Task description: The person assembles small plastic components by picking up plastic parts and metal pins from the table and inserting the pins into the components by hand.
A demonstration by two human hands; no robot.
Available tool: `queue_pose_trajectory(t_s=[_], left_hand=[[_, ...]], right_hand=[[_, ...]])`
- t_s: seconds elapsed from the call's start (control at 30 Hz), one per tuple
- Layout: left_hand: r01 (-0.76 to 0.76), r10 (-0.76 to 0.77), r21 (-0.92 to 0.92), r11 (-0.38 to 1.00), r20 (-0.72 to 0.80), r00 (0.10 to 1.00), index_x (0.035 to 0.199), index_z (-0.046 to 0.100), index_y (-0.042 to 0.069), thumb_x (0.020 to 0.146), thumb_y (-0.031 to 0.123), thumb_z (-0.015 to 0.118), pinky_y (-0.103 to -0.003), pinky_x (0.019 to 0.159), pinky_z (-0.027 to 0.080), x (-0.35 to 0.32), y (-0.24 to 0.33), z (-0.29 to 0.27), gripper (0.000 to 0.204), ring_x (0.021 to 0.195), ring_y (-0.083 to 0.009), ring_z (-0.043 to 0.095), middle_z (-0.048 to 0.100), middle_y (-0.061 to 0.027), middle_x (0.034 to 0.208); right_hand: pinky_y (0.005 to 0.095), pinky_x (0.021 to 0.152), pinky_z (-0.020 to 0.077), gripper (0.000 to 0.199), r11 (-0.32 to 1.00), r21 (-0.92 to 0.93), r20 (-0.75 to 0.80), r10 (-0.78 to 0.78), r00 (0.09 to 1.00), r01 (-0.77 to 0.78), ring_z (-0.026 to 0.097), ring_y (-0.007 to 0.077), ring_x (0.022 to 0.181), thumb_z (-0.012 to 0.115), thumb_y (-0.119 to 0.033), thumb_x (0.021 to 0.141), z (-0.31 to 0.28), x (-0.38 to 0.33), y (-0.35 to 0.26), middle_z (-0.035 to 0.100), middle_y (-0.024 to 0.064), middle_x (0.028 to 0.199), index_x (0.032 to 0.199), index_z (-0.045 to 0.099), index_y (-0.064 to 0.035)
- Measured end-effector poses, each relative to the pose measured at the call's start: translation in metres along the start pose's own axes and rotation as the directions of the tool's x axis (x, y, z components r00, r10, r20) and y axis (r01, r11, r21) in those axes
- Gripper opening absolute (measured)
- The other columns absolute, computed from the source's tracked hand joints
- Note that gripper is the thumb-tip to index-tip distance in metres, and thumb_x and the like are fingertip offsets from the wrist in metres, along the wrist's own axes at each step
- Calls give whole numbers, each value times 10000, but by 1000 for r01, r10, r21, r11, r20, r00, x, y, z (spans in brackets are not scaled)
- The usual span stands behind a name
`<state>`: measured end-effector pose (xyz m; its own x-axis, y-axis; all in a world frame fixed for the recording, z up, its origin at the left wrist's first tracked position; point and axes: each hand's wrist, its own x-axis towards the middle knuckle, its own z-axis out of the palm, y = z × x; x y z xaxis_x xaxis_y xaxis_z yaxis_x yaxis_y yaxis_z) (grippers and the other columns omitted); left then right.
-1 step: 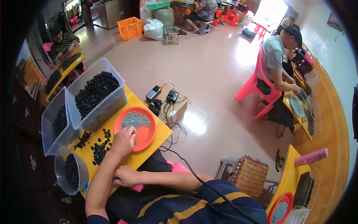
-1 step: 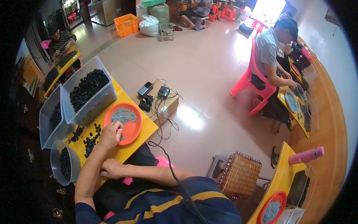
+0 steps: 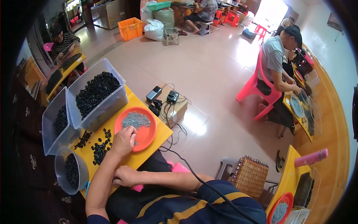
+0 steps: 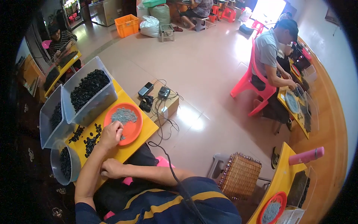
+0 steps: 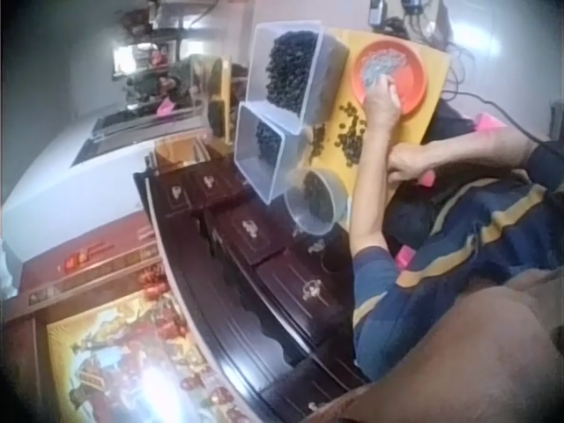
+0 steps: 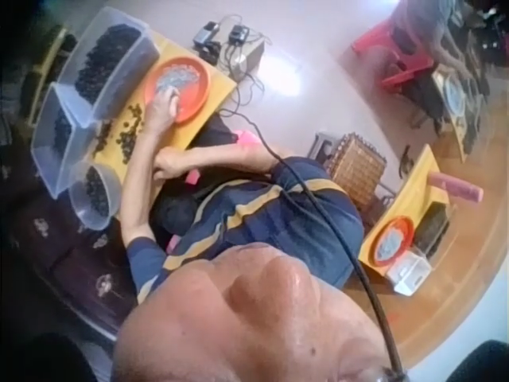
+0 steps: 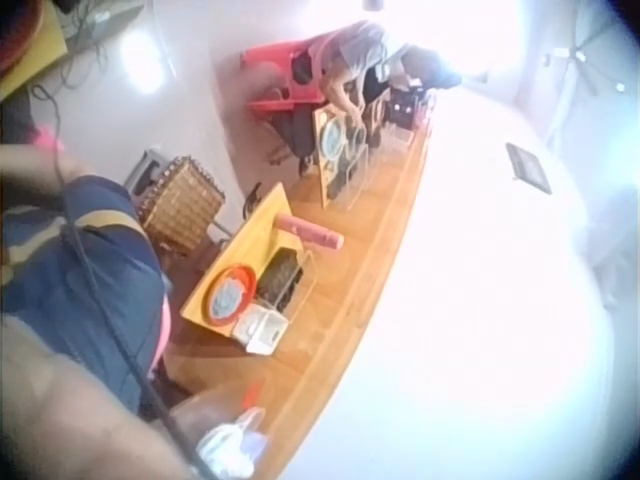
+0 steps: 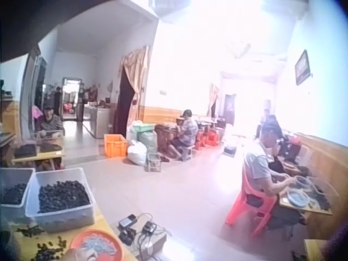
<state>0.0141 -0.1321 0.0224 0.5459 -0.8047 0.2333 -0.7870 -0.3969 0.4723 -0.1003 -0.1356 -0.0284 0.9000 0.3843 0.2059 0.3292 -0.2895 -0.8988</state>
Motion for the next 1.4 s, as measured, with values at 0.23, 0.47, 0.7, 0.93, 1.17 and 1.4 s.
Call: queue_pose_trajectory(t_s=[0.23,0.47,0.7,0.93,1.17,1.4], left_hand=[[88,-98,-160,983,-57,994,959,657,26,848,24,634,-410,747,557,-10,7,-9,113,829,-342,700,708,-164,892],[111,-149,-259,959,-130,980,1013,684,16,830,0,616,-311,676,551,-37,18,-31,196,730,-185,699,717,-122,840],[87,-324,-553,828,-348,880,1059,654,12,881,-35,602,-221,688,480,-110,33,-40,191,744,-55,580,616,20,854],[-10,-393,-635,772,-490,778,1126,625,6,895,-21,599,-210,712,468,-171,73,-25,233,765,-56,561,599,9,871],[-84,-379,-609,789,-589,714,1211,588,1,909,-46,567,-218,751,481,-208,92,-16,306,823,-71,560,588,-12,937],[-128,-433,-670,731,-601,672,1219,593,11,914,-41,579,-211,775,478,-226,97,-9,310,853,-76,570,602,-17,958]], right_hand=[[483,808,540,237,986,41,-69,-161,984,164,673,424,900,707,-164,794,10,7,19,707,226,960,990,727,-31],[302,703,520,185,924,356,-18,156,988,-139,615,155,754,668,-103,896,4,14,27,664,21,866,1065,665,-28],[198,621,445,236,502,835,99,263,960,-224,560,45,684,621,-364,1011,-28,-30,1,612,-42,816,951,608,-136],[215,642,463,216,327,908,195,220,956,-261,575,62,692,621,-351,1011,-14,-58,-30,607,-46,807,949,604,-144],[232,631,478,188,251,929,236,160,959,-270,591,68,681,656,-335,990,-2,-73,-48,636,-46,779,965,627,-151],[254,661,479,148,196,938,247,203,947,-287,575,87,690,712,-267,944,11,-76,-47,613,-33,779,940,635,-141]])
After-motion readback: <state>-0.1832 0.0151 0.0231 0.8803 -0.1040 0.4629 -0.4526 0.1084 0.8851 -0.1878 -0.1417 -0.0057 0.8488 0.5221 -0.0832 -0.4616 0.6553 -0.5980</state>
